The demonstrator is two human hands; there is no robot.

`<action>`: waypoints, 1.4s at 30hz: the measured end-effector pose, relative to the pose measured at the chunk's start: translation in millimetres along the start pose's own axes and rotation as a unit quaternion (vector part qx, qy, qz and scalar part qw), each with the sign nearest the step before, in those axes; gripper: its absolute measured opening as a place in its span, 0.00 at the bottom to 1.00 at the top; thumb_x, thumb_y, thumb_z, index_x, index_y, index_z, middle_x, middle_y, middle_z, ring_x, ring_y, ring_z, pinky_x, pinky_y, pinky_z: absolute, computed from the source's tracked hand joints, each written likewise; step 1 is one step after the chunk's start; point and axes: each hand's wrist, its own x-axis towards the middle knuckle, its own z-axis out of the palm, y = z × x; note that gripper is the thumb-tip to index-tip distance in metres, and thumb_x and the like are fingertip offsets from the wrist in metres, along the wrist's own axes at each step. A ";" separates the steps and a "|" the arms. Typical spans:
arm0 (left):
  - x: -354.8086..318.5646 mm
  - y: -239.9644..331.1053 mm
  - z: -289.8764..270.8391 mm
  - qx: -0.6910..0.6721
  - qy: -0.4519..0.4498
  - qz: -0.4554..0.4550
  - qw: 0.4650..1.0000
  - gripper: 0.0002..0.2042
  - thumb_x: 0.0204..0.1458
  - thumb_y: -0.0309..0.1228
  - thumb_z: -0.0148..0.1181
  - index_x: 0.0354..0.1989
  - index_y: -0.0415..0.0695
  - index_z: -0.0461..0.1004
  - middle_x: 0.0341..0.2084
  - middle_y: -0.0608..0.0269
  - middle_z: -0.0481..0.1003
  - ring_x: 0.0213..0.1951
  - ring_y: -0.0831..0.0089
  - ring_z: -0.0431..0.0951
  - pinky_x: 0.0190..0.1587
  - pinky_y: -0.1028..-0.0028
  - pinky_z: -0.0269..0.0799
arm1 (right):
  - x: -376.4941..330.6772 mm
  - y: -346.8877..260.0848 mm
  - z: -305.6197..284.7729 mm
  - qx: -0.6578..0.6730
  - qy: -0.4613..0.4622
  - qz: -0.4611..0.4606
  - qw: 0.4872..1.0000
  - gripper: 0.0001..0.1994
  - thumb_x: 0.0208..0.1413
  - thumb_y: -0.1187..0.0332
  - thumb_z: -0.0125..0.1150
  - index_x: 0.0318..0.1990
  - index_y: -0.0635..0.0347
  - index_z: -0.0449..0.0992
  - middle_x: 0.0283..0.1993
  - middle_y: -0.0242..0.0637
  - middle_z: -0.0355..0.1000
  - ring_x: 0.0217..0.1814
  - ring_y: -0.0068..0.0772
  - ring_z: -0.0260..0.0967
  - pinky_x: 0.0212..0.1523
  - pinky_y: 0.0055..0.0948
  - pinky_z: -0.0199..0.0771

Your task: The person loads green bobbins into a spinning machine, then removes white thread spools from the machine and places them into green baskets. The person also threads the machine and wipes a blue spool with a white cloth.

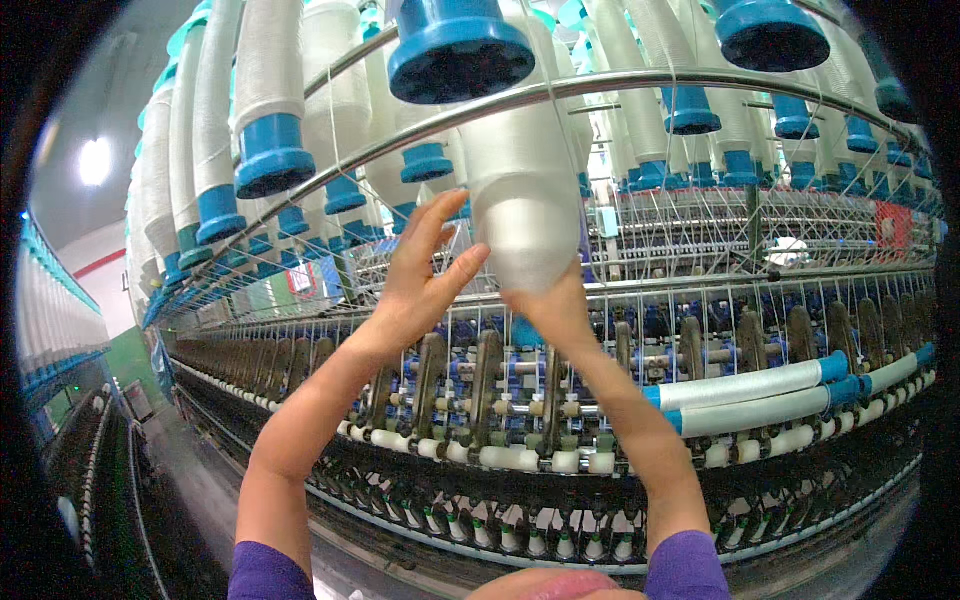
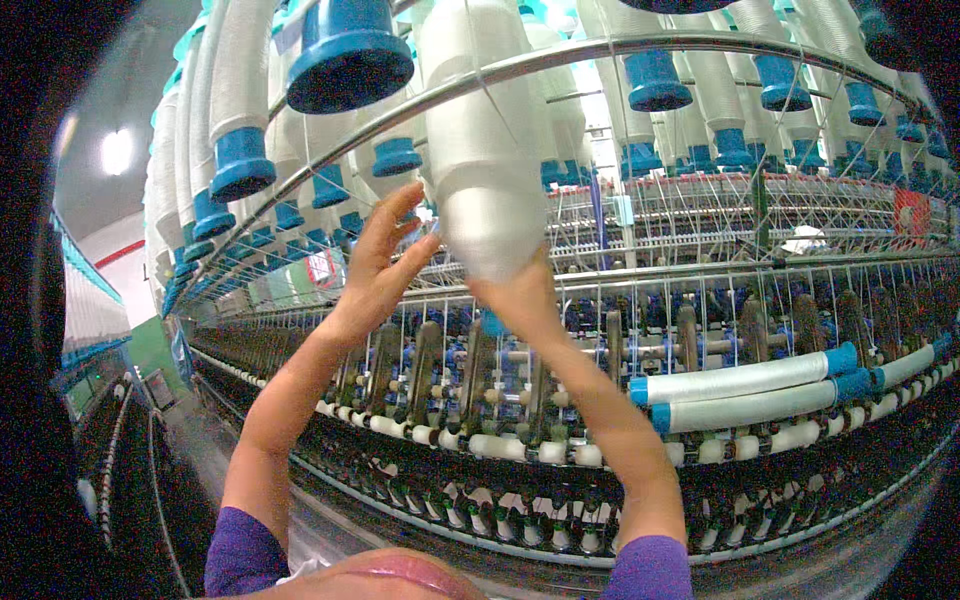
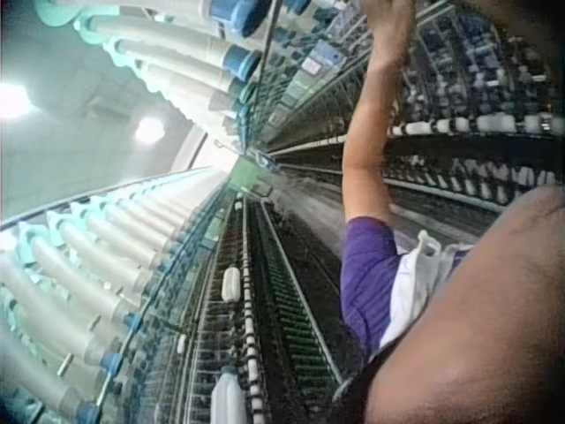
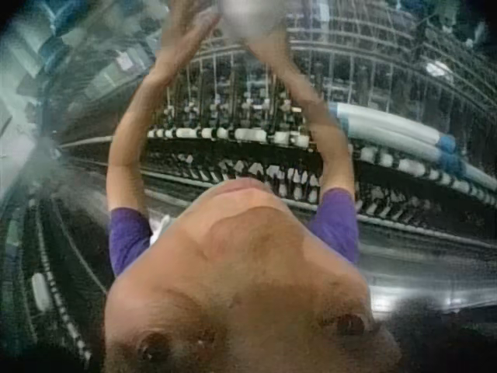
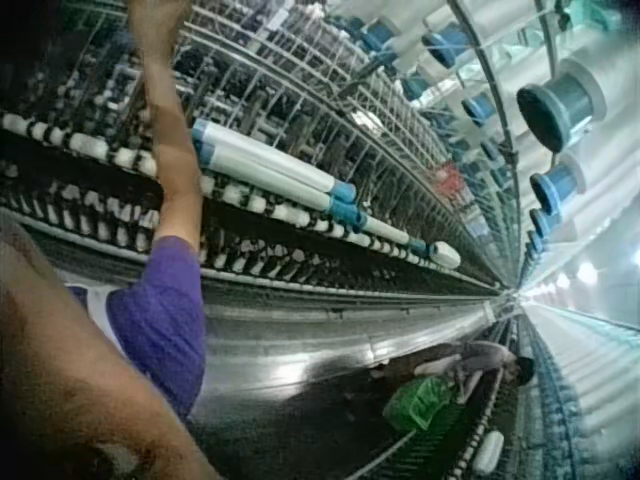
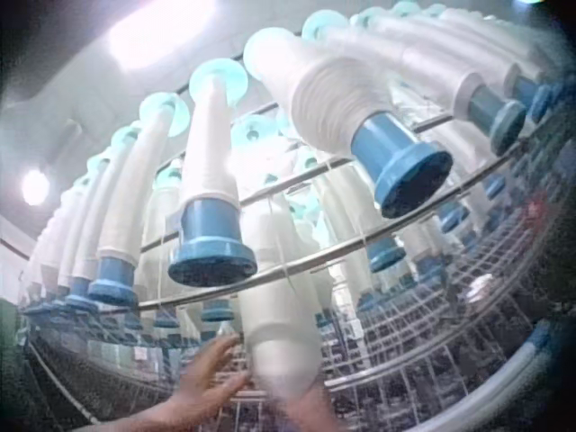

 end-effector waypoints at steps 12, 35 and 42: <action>47.3 55.7 -42.8 0.273 0.087 0.251 0.924 0.18 0.45 0.24 0.62 0.47 0.40 0.70 0.47 0.49 0.67 0.48 0.53 0.70 0.48 0.63 0.69 | 185.1 -44.3 46.5 -0.043 0.039 -0.115 0.992 0.33 0.34 0.58 0.70 0.46 0.74 0.68 0.47 0.56 0.68 0.52 0.48 0.66 0.52 0.36 0.68; 193.9 -44.3 -123.0 0.509 0.210 0.059 0.833 0.04 0.48 0.26 0.57 0.33 0.44 0.74 0.30 0.55 0.74 0.36 0.57 0.73 0.42 0.65 0.66 | 121.1 -92.8 36.6 -0.279 0.270 -0.373 0.843 0.17 0.37 0.66 0.61 0.35 0.65 0.67 0.30 0.46 0.66 0.30 0.43 0.66 0.27 0.40 0.68; 180.2 -50.7 -124.2 0.530 0.245 0.043 0.811 0.05 0.47 0.25 0.58 0.33 0.46 0.74 0.30 0.57 0.74 0.35 0.58 0.73 0.40 0.66 0.66 | 124.1 -77.6 21.5 -0.292 0.216 -0.308 0.879 0.25 0.45 0.66 0.64 0.51 0.63 0.67 0.38 0.42 0.70 0.37 0.38 0.70 0.32 0.36 0.71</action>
